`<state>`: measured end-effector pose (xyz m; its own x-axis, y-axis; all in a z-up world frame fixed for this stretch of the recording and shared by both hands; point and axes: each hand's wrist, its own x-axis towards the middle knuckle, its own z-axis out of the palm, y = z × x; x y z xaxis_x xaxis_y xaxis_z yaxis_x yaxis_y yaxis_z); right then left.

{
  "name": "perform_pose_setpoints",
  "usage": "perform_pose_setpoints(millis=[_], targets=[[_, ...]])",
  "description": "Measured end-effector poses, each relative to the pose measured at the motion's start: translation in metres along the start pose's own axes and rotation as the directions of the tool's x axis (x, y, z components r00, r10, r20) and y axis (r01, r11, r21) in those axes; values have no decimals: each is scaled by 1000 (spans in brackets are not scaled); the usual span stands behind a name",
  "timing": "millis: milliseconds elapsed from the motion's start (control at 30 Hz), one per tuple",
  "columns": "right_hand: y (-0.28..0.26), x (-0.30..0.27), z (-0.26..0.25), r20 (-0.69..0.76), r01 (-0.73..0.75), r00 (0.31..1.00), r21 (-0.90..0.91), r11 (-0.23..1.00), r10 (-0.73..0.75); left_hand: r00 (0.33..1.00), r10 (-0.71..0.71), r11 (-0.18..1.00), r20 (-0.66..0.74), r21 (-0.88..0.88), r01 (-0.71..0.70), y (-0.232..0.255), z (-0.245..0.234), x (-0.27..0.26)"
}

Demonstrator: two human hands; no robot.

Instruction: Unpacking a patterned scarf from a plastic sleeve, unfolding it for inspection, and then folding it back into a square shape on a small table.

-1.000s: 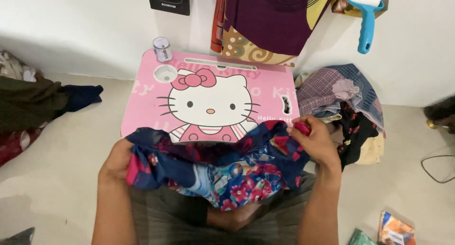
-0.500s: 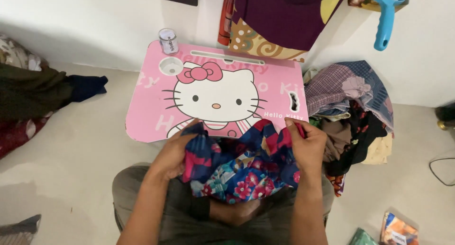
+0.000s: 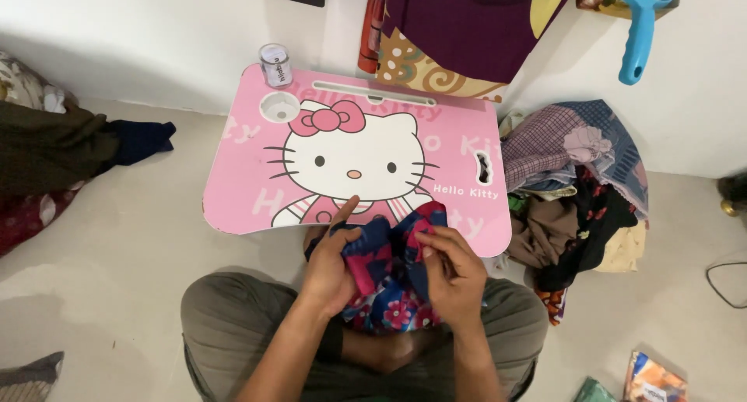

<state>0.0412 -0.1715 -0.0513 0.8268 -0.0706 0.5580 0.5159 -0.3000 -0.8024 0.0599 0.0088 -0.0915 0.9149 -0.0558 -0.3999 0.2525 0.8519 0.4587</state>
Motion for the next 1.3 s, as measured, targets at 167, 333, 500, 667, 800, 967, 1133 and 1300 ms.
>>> perform_pose_setpoints(millis=[167, 333, 500, 667, 800, 967, 1133, 1300], targets=[[1, -10, -5, 219, -110, 967, -96, 989, 129, 995, -65, 997, 73, 43, 62, 29, 25, -27], [10, -18, 13, 358, 133, 934, -361, 923, 5, 987, -98, 990, 124, 113, 84, 27, 27, -28], [24, -15, 7, 178, -39, 982, -96, 995, 56, 982, 124, 499, 141, 847, -185, 32, -1, -9], [73, -18, -16, 192, -236, 959, 120, 964, 211, 965, 119, 778, 234, 582, -237, 45, -14, -8], [71, -11, -19, 310, -413, 889, 228, 882, 336, 925, 207, 657, 319, 656, -373, 39, -33, -1], [66, -20, -14, 302, -504, 859, 355, 787, 414, 801, 189, -326, 569, 805, -495, 42, -10, -19], [43, -18, -9, 257, -585, 806, 476, 656, 533, 619, 164, -454, 768, 616, -644, 29, 6, -21], [50, -24, -18, 308, -647, 736, 582, 493, 603, 549, 117, -285, 828, 558, -780, 15, 1, -7]])
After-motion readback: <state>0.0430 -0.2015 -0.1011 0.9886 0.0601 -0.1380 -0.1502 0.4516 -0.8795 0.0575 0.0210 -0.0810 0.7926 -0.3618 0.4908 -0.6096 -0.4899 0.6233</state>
